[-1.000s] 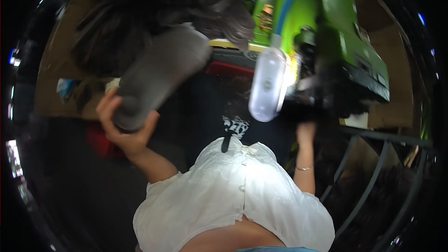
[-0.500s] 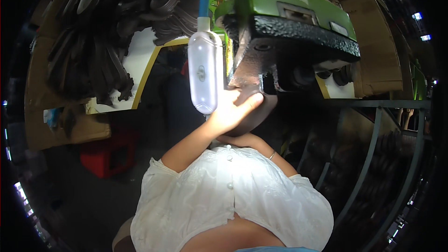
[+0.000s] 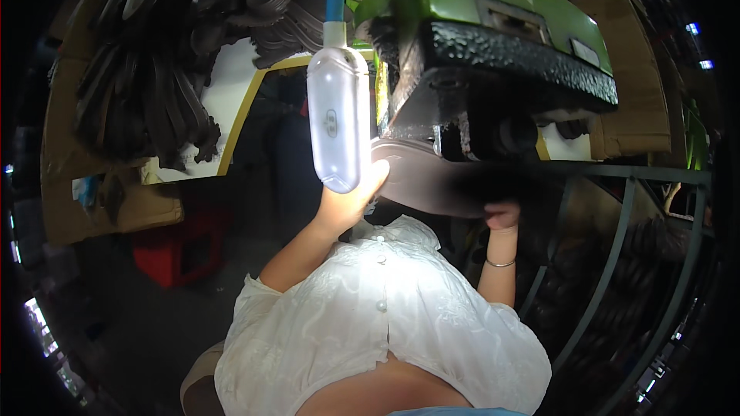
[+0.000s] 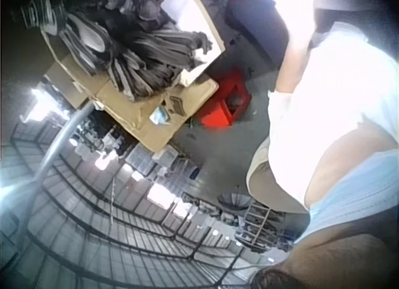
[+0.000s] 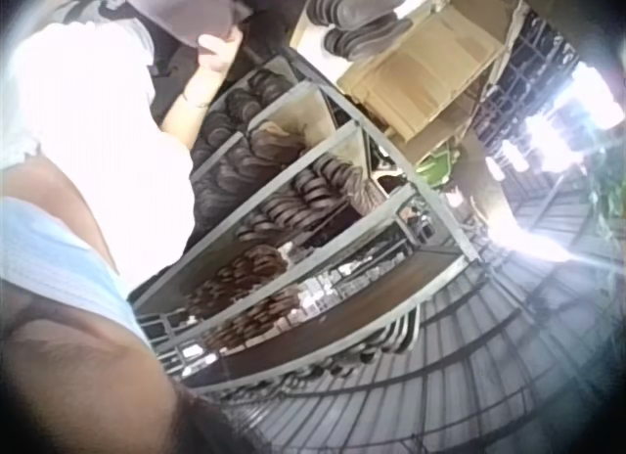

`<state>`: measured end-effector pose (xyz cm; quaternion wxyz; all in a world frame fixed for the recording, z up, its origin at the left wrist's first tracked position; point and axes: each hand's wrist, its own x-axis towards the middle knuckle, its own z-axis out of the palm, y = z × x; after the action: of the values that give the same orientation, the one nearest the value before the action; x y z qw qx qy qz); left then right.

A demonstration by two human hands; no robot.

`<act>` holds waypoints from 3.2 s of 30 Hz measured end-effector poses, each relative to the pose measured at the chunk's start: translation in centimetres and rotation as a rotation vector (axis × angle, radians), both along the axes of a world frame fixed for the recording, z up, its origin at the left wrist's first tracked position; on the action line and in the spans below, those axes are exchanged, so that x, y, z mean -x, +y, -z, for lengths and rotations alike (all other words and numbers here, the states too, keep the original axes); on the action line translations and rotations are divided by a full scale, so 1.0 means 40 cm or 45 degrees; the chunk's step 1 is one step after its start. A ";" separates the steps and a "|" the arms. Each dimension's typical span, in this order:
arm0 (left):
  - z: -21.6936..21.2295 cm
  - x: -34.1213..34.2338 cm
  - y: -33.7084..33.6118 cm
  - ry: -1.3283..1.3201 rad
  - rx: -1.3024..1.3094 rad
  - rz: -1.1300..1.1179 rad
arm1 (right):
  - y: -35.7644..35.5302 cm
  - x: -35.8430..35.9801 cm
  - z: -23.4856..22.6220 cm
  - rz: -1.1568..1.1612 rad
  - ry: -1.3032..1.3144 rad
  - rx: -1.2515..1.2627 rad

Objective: The person repeatedly picks up dark shoe soles from a pile and presses them against a rotating grinding wheel on a green machine. They handle the parts one at a time, rotating them to grind different edges, and then place the processed soles onto a nearby surface.

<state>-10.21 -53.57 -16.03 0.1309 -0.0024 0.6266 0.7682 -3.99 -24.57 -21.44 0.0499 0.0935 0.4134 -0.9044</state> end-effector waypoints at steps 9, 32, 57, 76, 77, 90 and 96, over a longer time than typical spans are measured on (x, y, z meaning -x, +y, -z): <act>0.026 -0.006 -0.152 0.030 -0.143 -0.217 | -0.138 0.106 -0.110 -0.055 0.262 -0.212; -0.068 0.061 0.045 0.193 0.225 0.275 | -0.248 0.181 -0.193 -0.430 0.454 -0.715; -0.004 0.034 -0.244 0.200 0.416 -0.311 | -0.356 0.173 -0.103 0.442 0.527 -0.334; 0.181 -0.079 0.086 0.363 0.528 1.017 | -0.248 0.259 -0.282 -0.657 0.631 -1.456; 0.179 -0.073 0.084 0.234 0.583 0.976 | -0.218 0.272 -0.339 -0.900 0.425 -1.865; 0.236 -0.052 0.004 -0.222 0.346 0.731 | -0.079 0.706 -0.188 0.957 0.678 -1.677; 0.244 -0.053 -0.029 -0.198 0.384 0.616 | 0.058 0.862 -0.085 0.798 0.250 -1.860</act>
<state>-8.10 -54.71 -25.77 0.3560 0.0687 0.7041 0.6106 -38.46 -22.26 -18.02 -0.3168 0.1341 0.8581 -0.3812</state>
